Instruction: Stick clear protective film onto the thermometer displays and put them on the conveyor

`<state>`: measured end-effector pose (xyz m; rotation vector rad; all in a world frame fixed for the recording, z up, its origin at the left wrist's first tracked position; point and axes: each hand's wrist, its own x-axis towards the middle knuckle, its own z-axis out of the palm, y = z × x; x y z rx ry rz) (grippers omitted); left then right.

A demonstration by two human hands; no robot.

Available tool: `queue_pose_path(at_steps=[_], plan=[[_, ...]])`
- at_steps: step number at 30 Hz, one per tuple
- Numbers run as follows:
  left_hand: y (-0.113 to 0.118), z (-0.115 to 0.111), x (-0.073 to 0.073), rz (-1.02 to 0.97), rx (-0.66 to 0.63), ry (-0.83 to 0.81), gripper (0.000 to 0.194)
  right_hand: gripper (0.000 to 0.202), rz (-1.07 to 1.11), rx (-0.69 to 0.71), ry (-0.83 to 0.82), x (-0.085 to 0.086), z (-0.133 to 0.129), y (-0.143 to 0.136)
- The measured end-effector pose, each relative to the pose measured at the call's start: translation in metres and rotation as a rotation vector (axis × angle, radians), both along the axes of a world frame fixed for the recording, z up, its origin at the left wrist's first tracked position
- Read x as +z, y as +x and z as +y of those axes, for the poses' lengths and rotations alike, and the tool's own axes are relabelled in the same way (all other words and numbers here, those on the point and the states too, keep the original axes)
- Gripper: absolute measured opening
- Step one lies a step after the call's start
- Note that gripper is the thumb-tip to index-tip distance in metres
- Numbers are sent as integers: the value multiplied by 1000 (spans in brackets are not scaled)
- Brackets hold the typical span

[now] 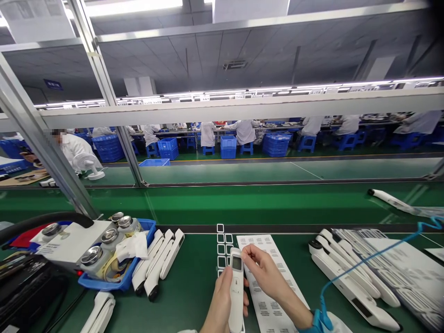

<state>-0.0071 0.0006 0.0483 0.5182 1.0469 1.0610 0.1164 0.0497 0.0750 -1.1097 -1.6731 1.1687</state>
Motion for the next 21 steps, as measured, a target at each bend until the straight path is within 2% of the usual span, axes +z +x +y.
queue_pose_path(at_steps=[7,9,13,16,18,21], plan=[[-2,1,0,8,-26,-6,79,34,-85,-10,92,-5,-4,0],[-3,0,0,15,-30,-5,79,31,-171,-26,203,-9,-8,1],[-5,0,-5,74,-21,68,78,22,-369,18,565,-18,-14,11],[-3,0,-9,130,-31,120,78,31,-447,88,729,-22,-15,22],[-2,0,-9,139,-39,103,77,32,-413,84,688,-22,-14,27],[0,-2,-6,111,-68,99,70,30,-207,-14,443,-20,-10,30]])
